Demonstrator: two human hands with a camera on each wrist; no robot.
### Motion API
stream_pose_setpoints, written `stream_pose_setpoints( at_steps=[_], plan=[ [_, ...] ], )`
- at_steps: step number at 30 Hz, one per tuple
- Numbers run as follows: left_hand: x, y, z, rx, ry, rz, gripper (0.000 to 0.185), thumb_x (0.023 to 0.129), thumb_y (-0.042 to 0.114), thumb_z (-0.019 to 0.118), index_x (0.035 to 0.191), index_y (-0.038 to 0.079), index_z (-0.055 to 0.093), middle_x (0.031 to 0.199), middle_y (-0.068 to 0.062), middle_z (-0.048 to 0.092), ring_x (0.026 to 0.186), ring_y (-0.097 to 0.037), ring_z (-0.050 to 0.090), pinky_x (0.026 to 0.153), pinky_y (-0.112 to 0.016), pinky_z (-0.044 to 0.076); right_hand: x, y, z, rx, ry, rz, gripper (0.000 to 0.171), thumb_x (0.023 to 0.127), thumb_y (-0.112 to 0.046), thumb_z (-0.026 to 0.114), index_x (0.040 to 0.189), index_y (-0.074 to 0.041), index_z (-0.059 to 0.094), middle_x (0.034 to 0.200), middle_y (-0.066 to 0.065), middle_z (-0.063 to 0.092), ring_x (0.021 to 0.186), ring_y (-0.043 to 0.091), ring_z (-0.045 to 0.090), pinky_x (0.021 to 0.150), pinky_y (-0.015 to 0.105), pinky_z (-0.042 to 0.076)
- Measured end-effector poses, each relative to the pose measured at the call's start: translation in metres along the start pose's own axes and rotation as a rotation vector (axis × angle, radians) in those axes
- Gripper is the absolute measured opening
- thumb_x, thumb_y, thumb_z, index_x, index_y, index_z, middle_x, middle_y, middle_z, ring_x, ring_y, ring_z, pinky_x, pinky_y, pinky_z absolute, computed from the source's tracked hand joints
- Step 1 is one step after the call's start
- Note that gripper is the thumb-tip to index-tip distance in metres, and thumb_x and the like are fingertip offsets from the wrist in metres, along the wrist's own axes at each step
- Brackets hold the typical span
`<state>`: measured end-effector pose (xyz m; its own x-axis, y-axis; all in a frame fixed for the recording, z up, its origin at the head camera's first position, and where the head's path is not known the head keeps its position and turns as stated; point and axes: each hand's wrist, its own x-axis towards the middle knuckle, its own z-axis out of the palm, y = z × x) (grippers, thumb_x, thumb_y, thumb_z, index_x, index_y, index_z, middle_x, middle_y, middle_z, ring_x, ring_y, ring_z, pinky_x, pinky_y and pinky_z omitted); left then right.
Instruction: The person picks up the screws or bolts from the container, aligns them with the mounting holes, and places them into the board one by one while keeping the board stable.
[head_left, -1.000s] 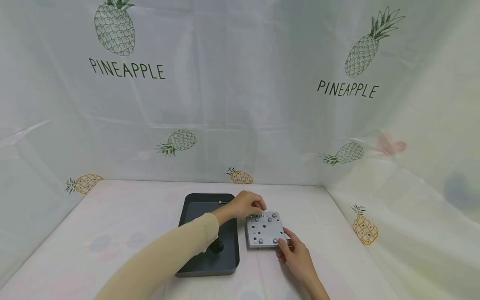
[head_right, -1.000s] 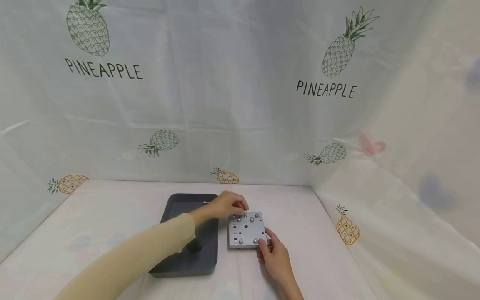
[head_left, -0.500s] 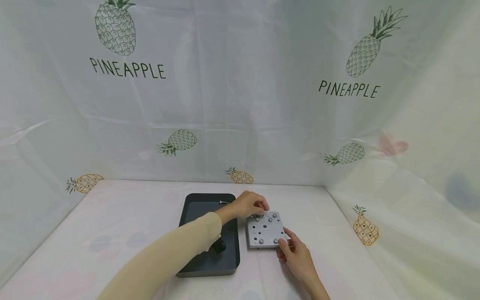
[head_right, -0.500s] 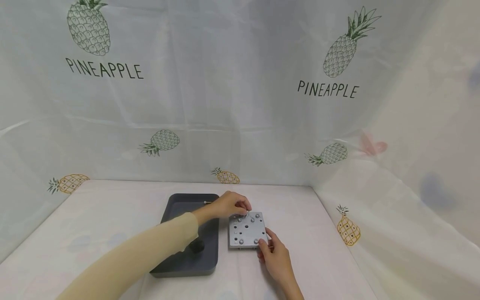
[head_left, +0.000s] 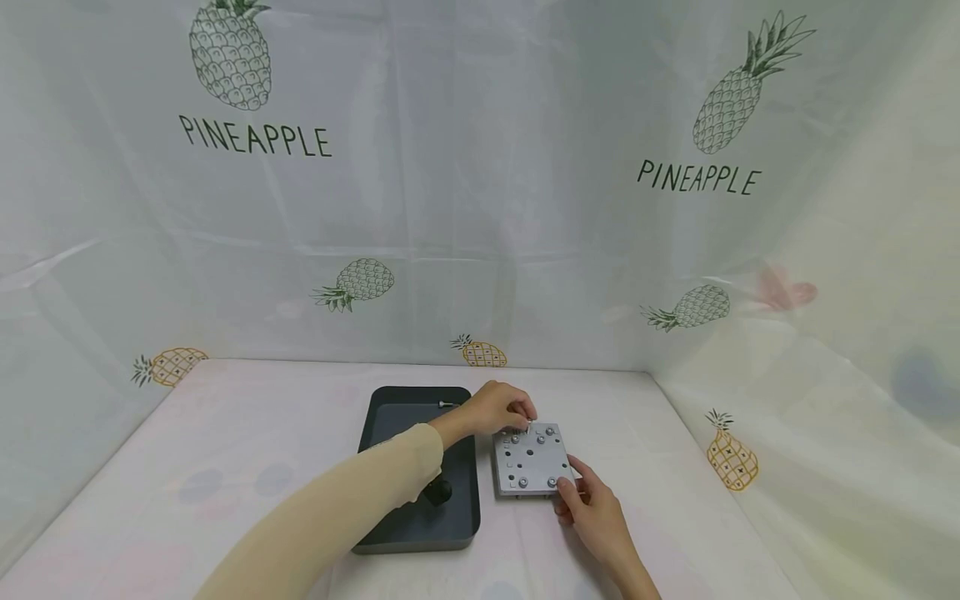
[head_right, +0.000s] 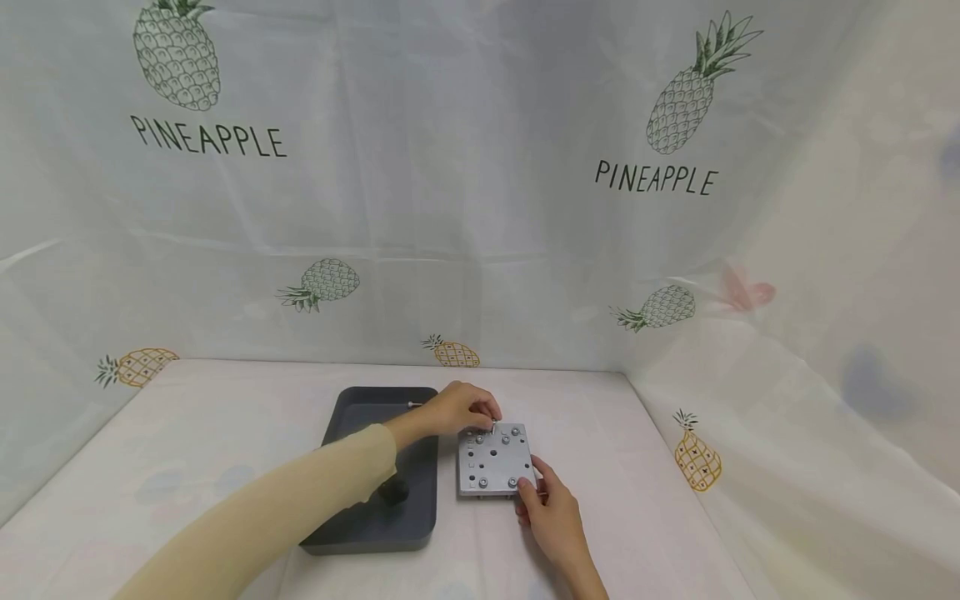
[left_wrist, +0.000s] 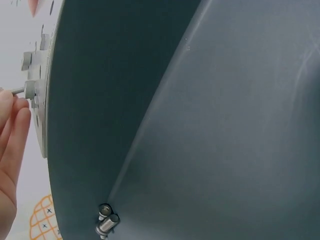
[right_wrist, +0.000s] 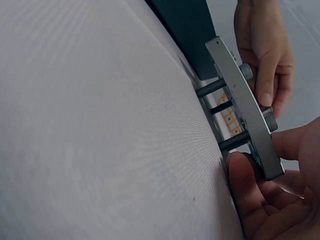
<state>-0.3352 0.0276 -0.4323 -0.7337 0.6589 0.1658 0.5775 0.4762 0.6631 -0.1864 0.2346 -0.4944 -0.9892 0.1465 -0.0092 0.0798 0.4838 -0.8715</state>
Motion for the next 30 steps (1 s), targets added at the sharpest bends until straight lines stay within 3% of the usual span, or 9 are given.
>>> stream_pose_setpoints(
  at_steps=[6,13,30],
  plan=[
    [0.0002,-0.0006,-0.0001,0.001,0.0,-0.001,0.013,0.095,0.006,0.079,0.107,0.012,0.08,0.095,0.002,0.077,0.085,-0.003,0.066,0.08,-0.022,0.054,-0.0002,0.0003,0.0014,0.01,0.004,0.007,0.054,0.108,-0.02,0.063,0.157,-0.003,0.048,0.093,0.008,0.063,0.071,0.017,0.065,0.062,0.025,0.057],
    [0.0008,-0.0008,0.0003,0.015,-0.001,-0.008,0.011,0.096,0.008,0.079,0.107,0.011,0.08,0.091,0.006,0.075,0.084,-0.003,0.066,0.081,-0.022,0.054,0.0006,-0.001,0.0013,0.004,0.007,0.014,0.054,0.109,-0.021,0.063,0.157,-0.003,0.048,0.094,0.008,0.065,0.072,0.016,0.065,0.063,0.026,0.057],
    [0.0016,0.0011,0.0054,0.132,0.024,-0.022,0.006,0.097,0.013,0.079,0.102,0.016,0.08,0.088,0.01,0.074,0.081,-0.001,0.062,0.08,-0.023,0.051,0.0009,-0.0016,-0.0008,-0.008,-0.004,0.01,0.054,0.109,-0.022,0.063,0.158,-0.005,0.047,0.094,0.008,0.065,0.073,0.017,0.065,0.063,0.025,0.057]
  ],
)
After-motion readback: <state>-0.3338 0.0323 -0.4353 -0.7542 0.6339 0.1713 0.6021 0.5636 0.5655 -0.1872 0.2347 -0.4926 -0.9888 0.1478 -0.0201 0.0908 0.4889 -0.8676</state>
